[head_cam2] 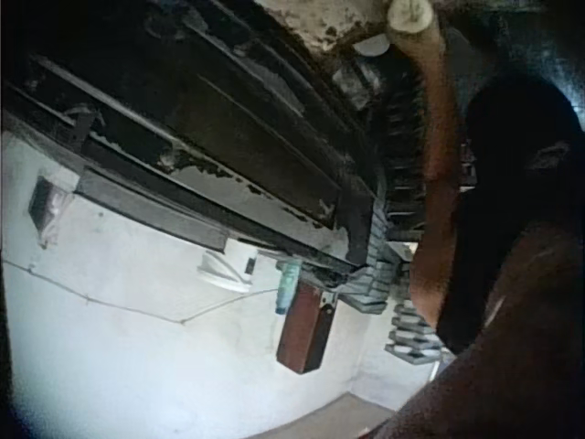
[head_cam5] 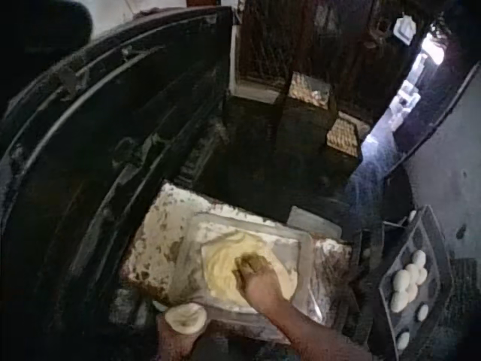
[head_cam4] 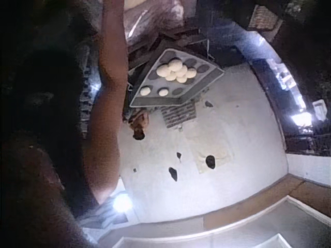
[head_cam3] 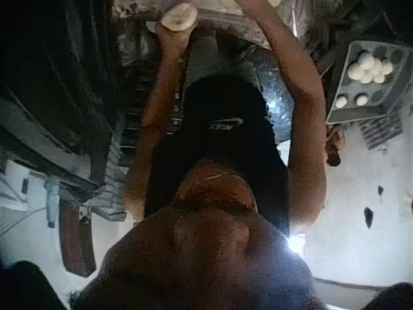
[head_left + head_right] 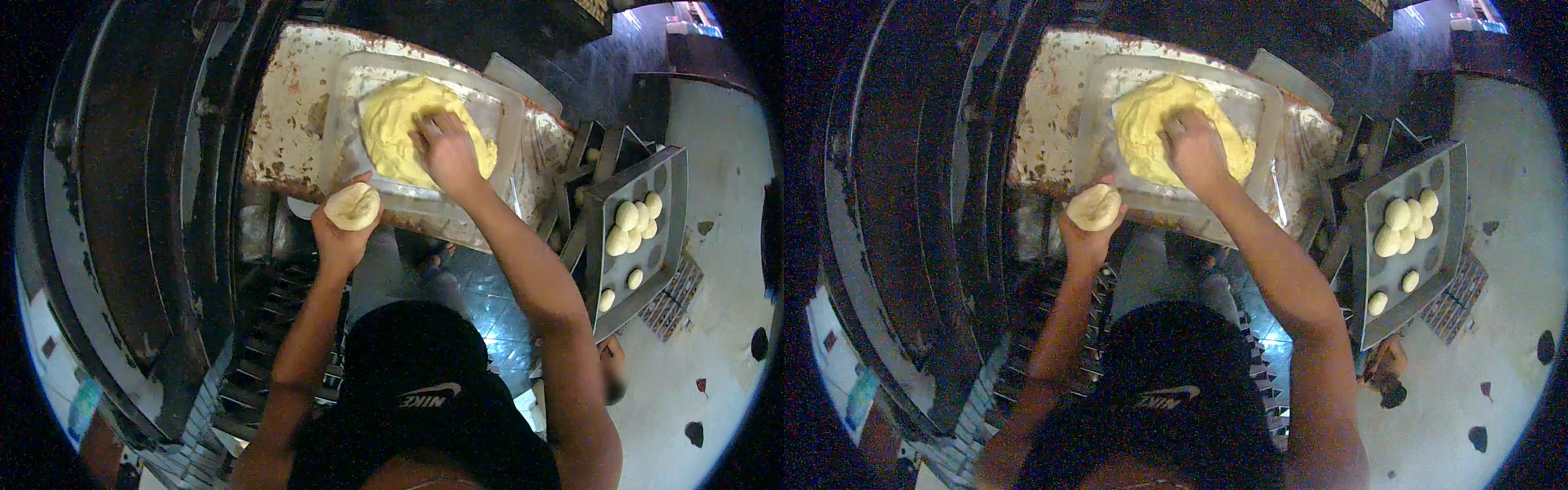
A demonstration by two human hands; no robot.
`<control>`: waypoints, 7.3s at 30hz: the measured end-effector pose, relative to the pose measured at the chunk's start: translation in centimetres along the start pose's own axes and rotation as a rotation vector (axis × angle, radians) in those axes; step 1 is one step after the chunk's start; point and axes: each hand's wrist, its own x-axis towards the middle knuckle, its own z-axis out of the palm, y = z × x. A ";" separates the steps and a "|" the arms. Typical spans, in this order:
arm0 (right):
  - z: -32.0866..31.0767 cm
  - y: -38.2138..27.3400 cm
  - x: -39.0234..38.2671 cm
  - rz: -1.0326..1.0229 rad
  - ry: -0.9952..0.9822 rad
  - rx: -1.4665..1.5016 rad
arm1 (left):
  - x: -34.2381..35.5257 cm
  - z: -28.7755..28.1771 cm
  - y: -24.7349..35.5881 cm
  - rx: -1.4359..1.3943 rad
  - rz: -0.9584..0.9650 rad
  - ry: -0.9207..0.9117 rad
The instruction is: The person scoops dough from a large mixer, transfers it to a tray, and then portions and shapes individual buns by hand onto a baking sheet.
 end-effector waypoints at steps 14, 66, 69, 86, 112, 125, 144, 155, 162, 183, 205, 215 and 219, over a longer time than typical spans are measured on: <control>-7.2 -2.0 -0.8 0.384 -0.354 0.443 | 7.7 -0.6 1.4 -0.070 0.135 -0.190; -34.9 -19.5 -30.3 0.290 0.769 0.168 | -20.8 16.1 23.7 0.178 1.136 -0.828; -30.8 -22.1 -29.7 0.340 1.055 0.524 | -19.5 12.3 23.6 0.295 1.292 -0.935; -29.8 -27.9 -29.6 0.235 1.552 1.407 | -27.2 13.2 23.7 0.073 1.225 -0.830; -38.9 -1.8 -52.4 0.263 1.506 1.909 | -35.1 43.5 17.2 -0.407 -0.229 -1.477; -41.8 31.2 -41.3 0.862 0.526 0.004 | -13.8 45.8 13.4 0.457 0.609 -0.932; -38.3 32.3 -26.0 0.717 0.072 -0.065 | -10.3 44.7 12.6 0.103 0.534 -0.807; -30.9 3.0 -30.9 0.411 0.953 0.763 | -16.8 36.2 11.4 -0.087 0.554 -0.280; -27.5 -3.5 -32.9 1.053 0.660 1.364 | -21.8 25.7 8.1 -0.255 0.132 -0.574; 0.1 -3.0 3.9 -0.087 -0.120 -0.023 | 2.2 -3.0 1.5 0.018 0.048 0.041; -15.9 -7.8 -2.2 0.228 0.084 0.278 | 3.5 8.9 7.4 0.025 0.260 -0.175; -20.3 -1.3 -17.1 0.783 0.334 1.050 | -5.3 19.1 9.3 0.516 0.404 -0.291; -25.1 -0.3 -21.1 0.362 0.393 0.647 | -8.1 22.6 12.3 0.555 0.482 -0.419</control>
